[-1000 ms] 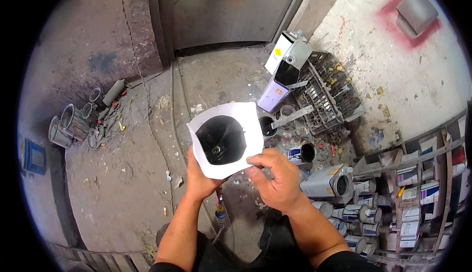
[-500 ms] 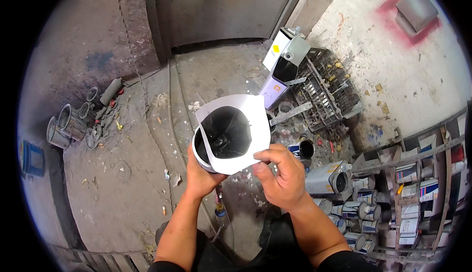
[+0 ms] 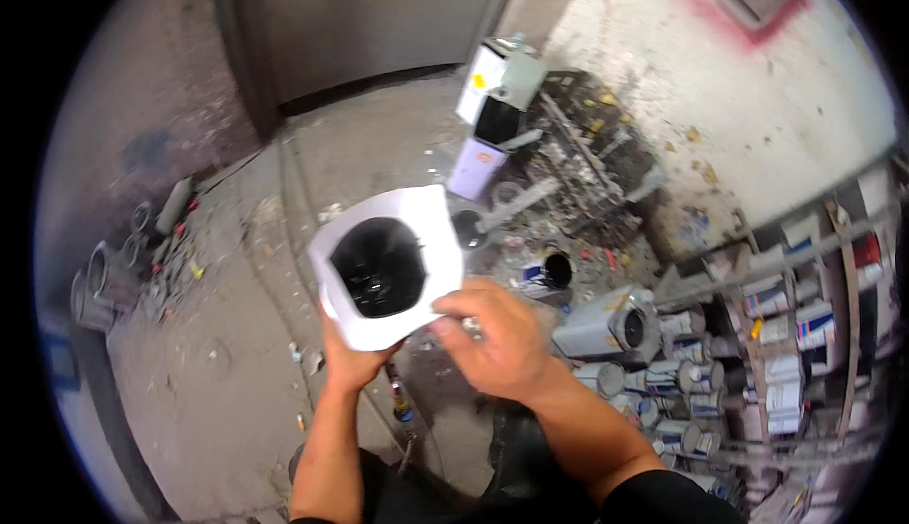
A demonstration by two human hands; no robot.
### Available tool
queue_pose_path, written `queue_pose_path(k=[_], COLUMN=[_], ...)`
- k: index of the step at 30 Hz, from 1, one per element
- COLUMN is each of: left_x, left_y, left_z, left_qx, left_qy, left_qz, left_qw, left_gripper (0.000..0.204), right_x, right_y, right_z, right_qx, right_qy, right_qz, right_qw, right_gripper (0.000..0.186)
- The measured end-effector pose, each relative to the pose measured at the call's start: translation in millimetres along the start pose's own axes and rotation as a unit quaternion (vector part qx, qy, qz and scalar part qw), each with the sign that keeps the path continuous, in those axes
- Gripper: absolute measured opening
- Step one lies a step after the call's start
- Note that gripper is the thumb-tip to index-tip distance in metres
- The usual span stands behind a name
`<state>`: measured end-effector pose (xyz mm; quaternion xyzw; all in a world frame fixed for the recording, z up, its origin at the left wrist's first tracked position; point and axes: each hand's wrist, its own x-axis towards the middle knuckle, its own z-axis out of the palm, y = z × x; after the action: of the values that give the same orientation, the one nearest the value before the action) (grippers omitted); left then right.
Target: The person pours black liquid from a can into a container with a filter, stirs the mixture with a metal tool, and then attaches the container to a spray gun while standing near a car.
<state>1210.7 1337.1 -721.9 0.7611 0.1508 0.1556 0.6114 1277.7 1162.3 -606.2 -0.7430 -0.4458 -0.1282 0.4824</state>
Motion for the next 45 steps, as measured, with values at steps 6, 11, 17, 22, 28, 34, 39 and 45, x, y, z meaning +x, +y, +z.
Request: queue_pose_path(k=[6,11,17,22,28,34,39,45], left_x=[-4,4,14,22,31,31,31,25], left_y=[0,-3,-13,-21,-4,-10,-7,-4], left_z=[19,39,57,68,87,86,85,68], left_qx=[-0.094,-0.061,-0.053,-0.019,-0.05,0.015,-0.001,0.038], left_qy=[-0.018,-0.019,-0.017,-0.021,-0.024,-0.075,-0.047,-0.009], left_qz=[0.022,0.039,0.026,0.037,0.063,0.02,-0.003,-0.043], left_qw=[0.995,0.997,0.998,0.999,0.996,0.997,0.999,0.998], left_gripper=[0.033,0.04,0.058,0.074,0.081,0.083,0.077,0.076], right_x=[-7,-16,-22,-28,-46,-88,-146,-173], right_y=[7,20,40,61,100,171,242,275], right_z=[-11,-32,-61,-88,-133,-169,-167,-126], right_qx=[0.04,0.044,0.049,0.07,0.186,0.036,-0.072,-0.057], right_qy=[-0.026,-0.024,-0.032,-0.024,0.102,0.197,0.187,0.021], right_qz=[0.047,0.076,0.137,0.22,0.335,0.422,0.465,0.544], right_qw=[0.998,0.996,0.989,0.973,0.918,0.884,0.862,0.837], right_gripper=[0.016,0.014,0.013,0.015,0.016,0.017,0.028,0.057])
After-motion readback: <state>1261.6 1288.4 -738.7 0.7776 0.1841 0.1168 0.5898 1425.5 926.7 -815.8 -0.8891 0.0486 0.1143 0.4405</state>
